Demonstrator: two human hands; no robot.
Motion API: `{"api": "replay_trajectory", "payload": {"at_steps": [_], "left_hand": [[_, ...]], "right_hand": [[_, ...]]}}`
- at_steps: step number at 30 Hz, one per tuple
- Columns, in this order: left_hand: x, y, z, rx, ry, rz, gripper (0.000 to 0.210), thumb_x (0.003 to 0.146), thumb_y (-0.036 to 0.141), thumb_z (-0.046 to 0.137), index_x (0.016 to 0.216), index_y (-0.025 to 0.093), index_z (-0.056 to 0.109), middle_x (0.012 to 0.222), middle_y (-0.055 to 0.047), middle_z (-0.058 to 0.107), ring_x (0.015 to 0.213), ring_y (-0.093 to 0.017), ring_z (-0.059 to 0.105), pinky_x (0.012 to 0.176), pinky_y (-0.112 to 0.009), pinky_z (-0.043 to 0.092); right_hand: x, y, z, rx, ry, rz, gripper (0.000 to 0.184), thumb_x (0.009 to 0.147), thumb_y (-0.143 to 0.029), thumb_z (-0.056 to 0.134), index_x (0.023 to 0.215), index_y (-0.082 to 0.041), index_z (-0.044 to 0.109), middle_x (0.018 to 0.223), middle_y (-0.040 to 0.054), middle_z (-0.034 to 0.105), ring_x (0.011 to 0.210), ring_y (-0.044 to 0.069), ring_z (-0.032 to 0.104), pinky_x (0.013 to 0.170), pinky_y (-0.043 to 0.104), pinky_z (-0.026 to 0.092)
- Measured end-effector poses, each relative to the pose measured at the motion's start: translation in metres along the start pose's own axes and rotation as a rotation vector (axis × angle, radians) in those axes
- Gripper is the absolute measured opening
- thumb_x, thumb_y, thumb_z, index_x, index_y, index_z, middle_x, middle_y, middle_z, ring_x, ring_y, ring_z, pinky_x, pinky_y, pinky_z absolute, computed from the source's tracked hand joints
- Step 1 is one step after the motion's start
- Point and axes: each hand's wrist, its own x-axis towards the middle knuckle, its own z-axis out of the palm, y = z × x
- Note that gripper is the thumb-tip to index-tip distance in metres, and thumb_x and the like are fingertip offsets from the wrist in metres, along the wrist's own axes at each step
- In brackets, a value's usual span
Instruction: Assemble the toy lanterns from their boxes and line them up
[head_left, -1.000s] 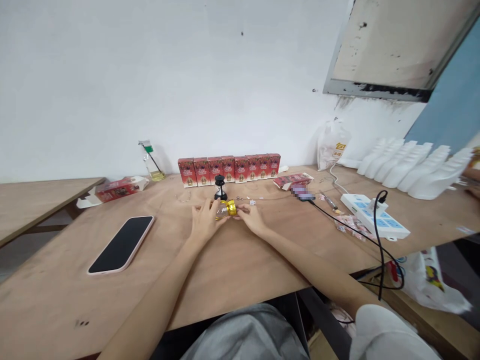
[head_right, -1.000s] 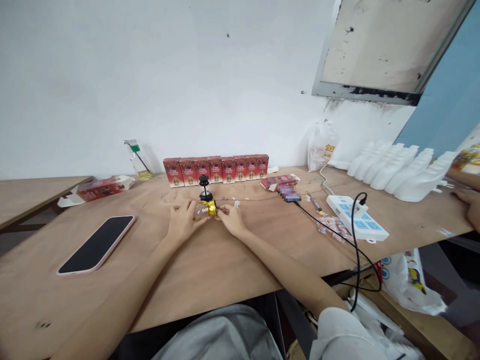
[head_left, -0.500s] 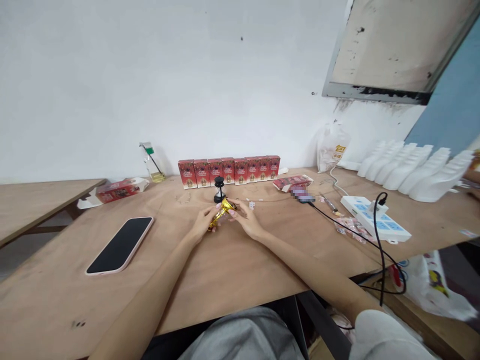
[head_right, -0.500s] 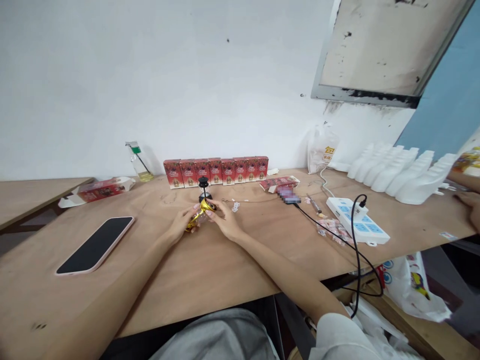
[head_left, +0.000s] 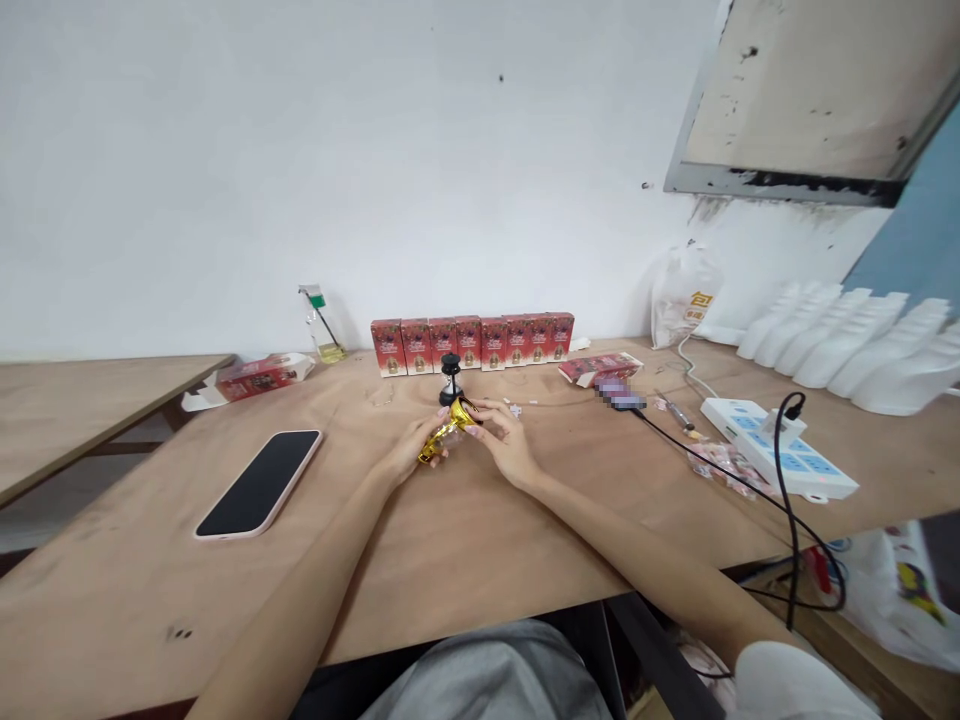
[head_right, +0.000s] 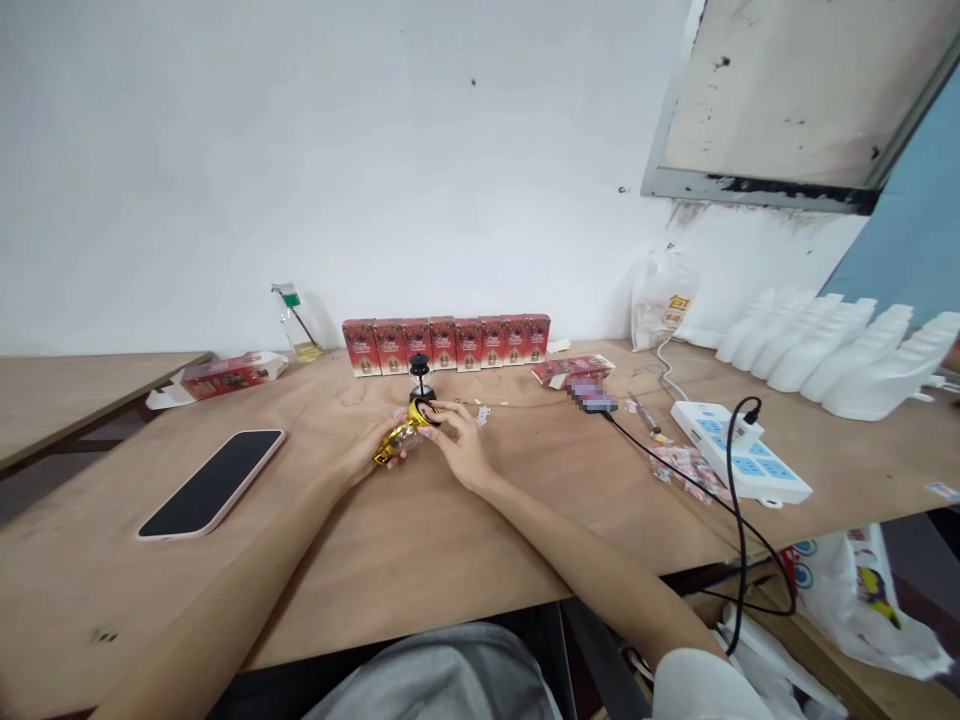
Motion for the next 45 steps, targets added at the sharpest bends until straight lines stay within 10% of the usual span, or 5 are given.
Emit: {"api": "replay_trajectory", "payload": {"at_steps": [45], "left_hand": [[0.000,0.018,-0.003,0.252,0.098,-0.392,0.065,0.069,0.071,0.048,0.102,0.017,0.061,0.065,-0.003,0.066,0.035,-0.005,0.043,0.034,-0.014,0.033]], "right_hand": [[0.005,0.021,-0.002,0.212,-0.190,0.294,0.033,0.073,-0.047,0.061,0.095,-0.022,0.059,0.106,0.0041,0.058,0.092,0.016,0.058,0.069,0.031,0.057]]}}
